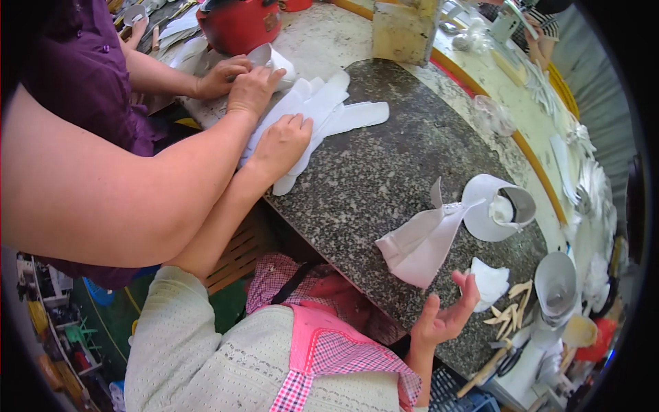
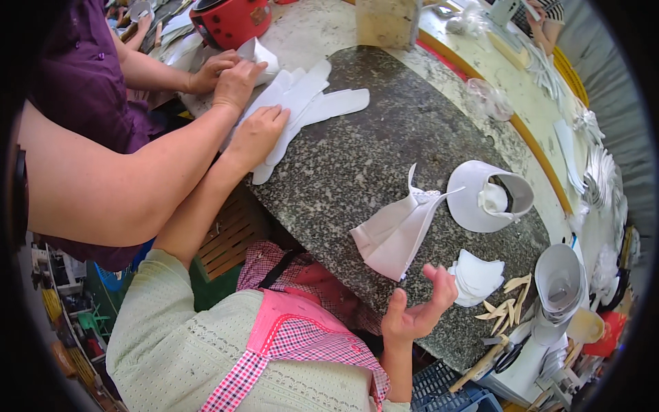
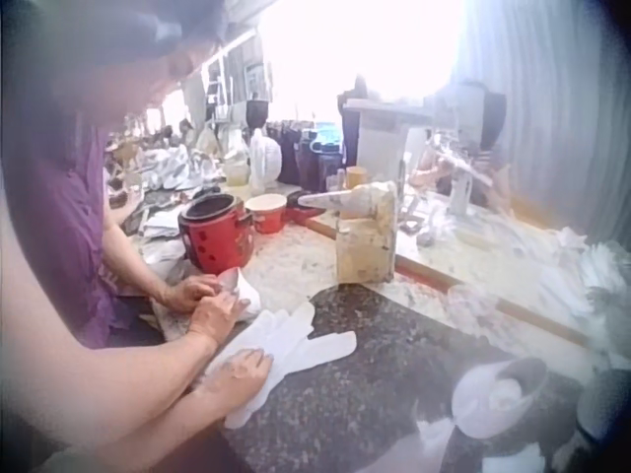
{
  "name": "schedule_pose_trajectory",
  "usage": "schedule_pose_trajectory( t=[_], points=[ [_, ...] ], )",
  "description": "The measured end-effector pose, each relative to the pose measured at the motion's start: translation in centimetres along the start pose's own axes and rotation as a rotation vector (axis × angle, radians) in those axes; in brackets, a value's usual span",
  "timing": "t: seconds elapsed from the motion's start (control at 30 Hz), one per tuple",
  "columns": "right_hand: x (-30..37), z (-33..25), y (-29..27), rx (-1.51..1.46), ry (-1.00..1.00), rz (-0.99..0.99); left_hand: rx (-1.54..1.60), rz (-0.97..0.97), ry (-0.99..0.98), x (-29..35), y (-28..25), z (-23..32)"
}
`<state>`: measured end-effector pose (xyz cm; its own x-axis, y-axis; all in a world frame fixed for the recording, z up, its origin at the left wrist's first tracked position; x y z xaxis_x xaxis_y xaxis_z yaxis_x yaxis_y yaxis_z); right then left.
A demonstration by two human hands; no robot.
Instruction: The person assembles shoe uppers by inserting lining pieces into the shoe structures, pressing and tucking the edges by hand and with a wooden stick, and tapping the parts with a hammer.
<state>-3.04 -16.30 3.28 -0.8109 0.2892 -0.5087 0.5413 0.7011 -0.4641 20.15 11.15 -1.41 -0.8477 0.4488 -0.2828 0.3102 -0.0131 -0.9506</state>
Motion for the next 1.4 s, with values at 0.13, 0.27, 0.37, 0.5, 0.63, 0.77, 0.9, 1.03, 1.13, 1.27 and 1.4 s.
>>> schedule_pose_trajectory(
  t=[0.13,0.27,0.37,0.5,0.63,0.77,0.9,1.03,1.13,1.27,1.4],
  points=[
    [-1.0,-5.0,0.7,-0.061,-0.257,-0.053,-0.106,-0.071,0.172,0.4,1.1,0.4],
    [-1.2,-5.6,3.4,-0.238,-0.226,-0.175,-0.031,-0.019,0.186,0.6,0.3,0.3],
    [-1.1,-6.7,3.3,-0.171,-0.28,-0.158,-0.001,0.027,0.238,1.1,0.0,-0.1],
    [-0.7,-7.6,2.1,-0.078,-0.348,-0.104,0.155,0.237,0.306,1.4,-1.9,-0.7],
    [-0.8,-8.0,2.4,-0.174,-0.344,-0.13,0.293,0.436,0.199,-0.6,-2.9,-2.4],
    [-1.3,-8.6,3.9,-0.269,-0.335,-0.194,0.723,0.031,-0.155,-4.6,0.9,-4.8],
    [-1.4,-10.0,6.8,-0.361,-0.37,-0.325,0.885,0.234,-0.355,-7.9,0.9,-8.0],
    [-1.0,-10.0,9.1,-0.387,-0.361,-0.436,1.013,0.365,-0.556,-11.5,1.5,-7.5],
    [-1.2,-9.8,10.2,-0.388,-0.319,-0.466,0.908,0.309,-0.645,-12.3,3.5,-7.8],
    [-2.7,-8.0,16.0,-0.319,-0.145,-0.509,0.737,0.003,-0.283,-14.4,1.5,-3.2],
    [-5.1,-7.5,25.0,-0.158,-0.149,-0.468,0.8,-0.001,-0.096,-14.1,-3.1,1.3]
  ],
)
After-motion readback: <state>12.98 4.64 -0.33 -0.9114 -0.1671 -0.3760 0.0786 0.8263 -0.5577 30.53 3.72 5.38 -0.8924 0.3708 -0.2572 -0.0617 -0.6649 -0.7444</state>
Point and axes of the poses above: each hand's wrist, its own x-axis away from the middle knuckle, its own y-axis out of the palm, z = x × y, the point moved 10 cm from there along -x, towards the middle knuckle, and after that the axes turned 3 degrees about -x, right-handed, at the moved point
